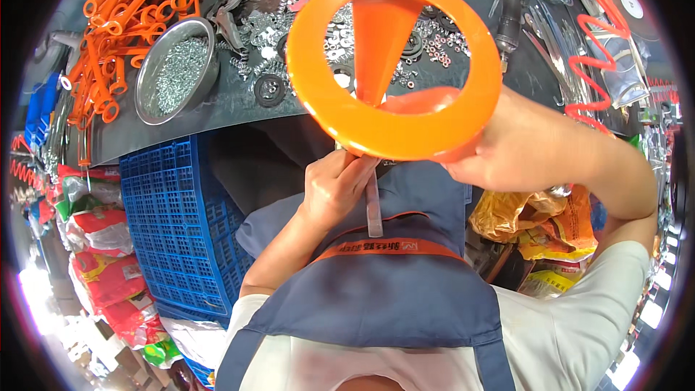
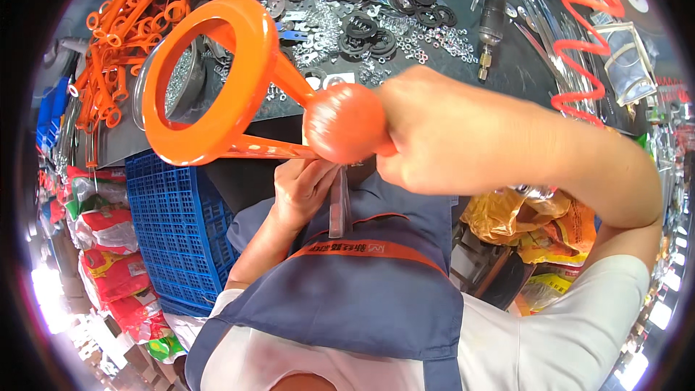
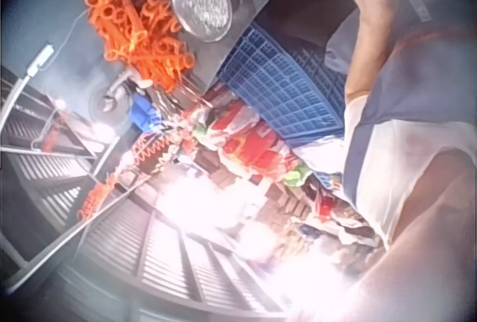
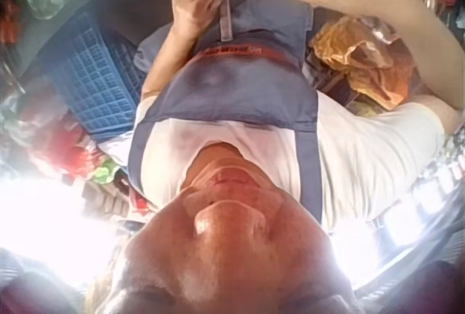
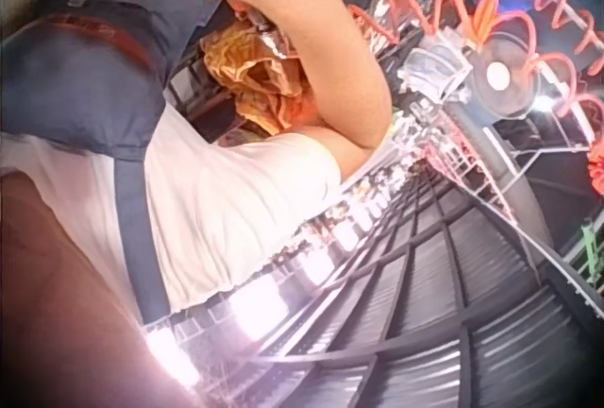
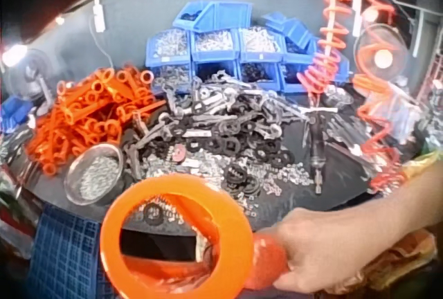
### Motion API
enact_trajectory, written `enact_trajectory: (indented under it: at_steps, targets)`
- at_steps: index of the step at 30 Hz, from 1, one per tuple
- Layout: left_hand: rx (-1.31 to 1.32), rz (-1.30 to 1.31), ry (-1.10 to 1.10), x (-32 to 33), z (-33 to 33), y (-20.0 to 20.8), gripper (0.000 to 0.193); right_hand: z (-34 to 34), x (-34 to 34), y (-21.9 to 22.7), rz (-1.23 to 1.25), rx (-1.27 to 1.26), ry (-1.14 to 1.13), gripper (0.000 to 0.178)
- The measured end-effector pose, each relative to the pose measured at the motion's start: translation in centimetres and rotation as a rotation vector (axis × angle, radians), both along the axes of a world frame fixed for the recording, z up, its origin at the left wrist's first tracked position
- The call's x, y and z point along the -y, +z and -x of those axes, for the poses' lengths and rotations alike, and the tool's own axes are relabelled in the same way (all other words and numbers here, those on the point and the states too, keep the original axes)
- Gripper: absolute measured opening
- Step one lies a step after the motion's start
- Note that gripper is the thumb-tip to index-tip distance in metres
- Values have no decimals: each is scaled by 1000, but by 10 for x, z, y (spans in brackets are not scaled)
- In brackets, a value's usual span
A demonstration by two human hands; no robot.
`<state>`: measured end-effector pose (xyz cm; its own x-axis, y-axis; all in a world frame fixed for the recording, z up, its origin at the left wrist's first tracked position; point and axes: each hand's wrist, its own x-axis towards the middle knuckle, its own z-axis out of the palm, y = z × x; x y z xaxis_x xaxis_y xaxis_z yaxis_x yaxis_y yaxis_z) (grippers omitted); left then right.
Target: The person assembles mechanical hardware components by hand, using an electric drill, a pneumatic fastener, and pliers to join screws, orange plastic fixtures, and metal discs into a caulking gun frame.
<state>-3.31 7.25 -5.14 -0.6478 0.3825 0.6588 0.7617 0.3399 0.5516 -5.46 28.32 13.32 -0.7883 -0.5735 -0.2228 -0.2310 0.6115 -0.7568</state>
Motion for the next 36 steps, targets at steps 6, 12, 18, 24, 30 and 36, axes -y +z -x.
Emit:
enact_trajectory:
  at_steps: [6,12,18,24,30,36]
  targets:
    - [64,-5,-13,2,-4,1,22,1,2,7,-85,55,29,11]
    - [60,-16,-12,2,-5,0,22,-21,2,24,-85,161,-84,12]
    - [208,-164,-104,23,-23,19,15,-65,-20,28,261,221,-372,29]
    - [1323,-769,-456,36,-43,63,40,-111,-34,18,438,439,-294,50]
    - [1211,-815,-211,36,-39,48,32,-119,-45,-20,652,599,-251,55]
    - [643,-294,298,53,51,46,30,-129,-31,-4,664,543,-354,38]
